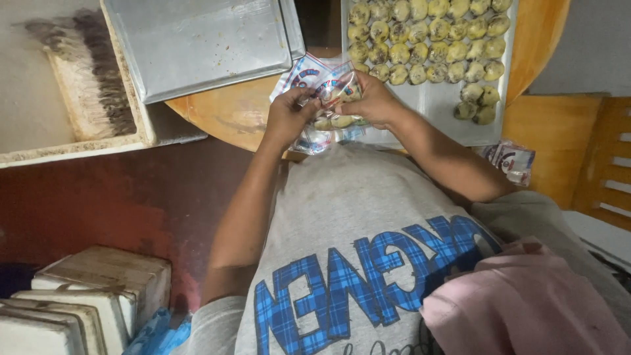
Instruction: The person places small round food items from a metal tray into clear plastic bags. They pick up the items by hand and arrange them inside the bags, then set the filled bags on the tray. The process is repeated for several bags.
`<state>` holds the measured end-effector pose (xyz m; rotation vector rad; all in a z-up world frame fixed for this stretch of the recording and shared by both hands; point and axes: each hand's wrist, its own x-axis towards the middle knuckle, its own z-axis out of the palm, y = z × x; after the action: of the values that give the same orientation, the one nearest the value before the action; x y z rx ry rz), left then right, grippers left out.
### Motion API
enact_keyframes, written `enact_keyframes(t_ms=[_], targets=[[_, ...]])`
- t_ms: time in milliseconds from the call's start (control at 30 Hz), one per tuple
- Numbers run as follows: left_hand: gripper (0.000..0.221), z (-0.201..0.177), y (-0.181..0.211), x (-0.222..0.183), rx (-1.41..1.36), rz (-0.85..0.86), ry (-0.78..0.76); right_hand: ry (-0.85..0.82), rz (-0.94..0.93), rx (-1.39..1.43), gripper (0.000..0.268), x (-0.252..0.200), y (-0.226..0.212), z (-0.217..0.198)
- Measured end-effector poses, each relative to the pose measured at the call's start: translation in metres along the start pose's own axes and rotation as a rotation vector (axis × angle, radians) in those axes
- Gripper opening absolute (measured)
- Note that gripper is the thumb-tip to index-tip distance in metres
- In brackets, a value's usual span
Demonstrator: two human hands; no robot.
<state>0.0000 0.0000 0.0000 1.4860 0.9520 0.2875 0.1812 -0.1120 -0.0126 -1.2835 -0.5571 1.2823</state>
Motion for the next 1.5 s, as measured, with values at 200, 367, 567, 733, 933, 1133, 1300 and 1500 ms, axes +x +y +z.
enact_keyframes(t_ms=[200,367,567,733,933,1133,1300,1500], targets=[[0.02,0.006,-0.006,-0.004,-0.026,-0.089,0.068,-0.056,-0.041,-0.109,0.044,-0.009,-0.028,0.005],[0.013,0.0,0.012,-0.013,-0.023,0.027,0.088,-0.06,-0.03,-0.232,0.022,-0.02,-0.041,0.015],[0.009,-0.012,0.037,-0.037,0.414,0.695,0.269,-0.228,-0.599,-0.661,0.02,-0.013,-0.03,0.009],[0.013,-0.008,-0.011,-0.054,0.798,0.959,0.153,-0.43,-1.209,-1.088,0.044,-0.011,0.022,0.001],[0.003,0.001,-0.066,-0.05,0.966,1.074,0.139,-0.407,-1.164,-1.319,0.024,-0.021,0.054,-0.005],[0.009,0.002,-0.093,-0.05,0.945,1.069,0.115,-0.367,-1.041,-1.502,0.043,-0.024,0.055,-0.001],[0.011,-0.001,-0.084,-0.05,0.803,1.062,0.126,-0.373,-0.942,-1.528,0.055,-0.022,0.053,0.0],[0.023,-0.03,-0.003,-0.057,0.616,0.796,0.285,-0.438,-0.674,-1.335,0.037,0.002,0.018,0.004]])
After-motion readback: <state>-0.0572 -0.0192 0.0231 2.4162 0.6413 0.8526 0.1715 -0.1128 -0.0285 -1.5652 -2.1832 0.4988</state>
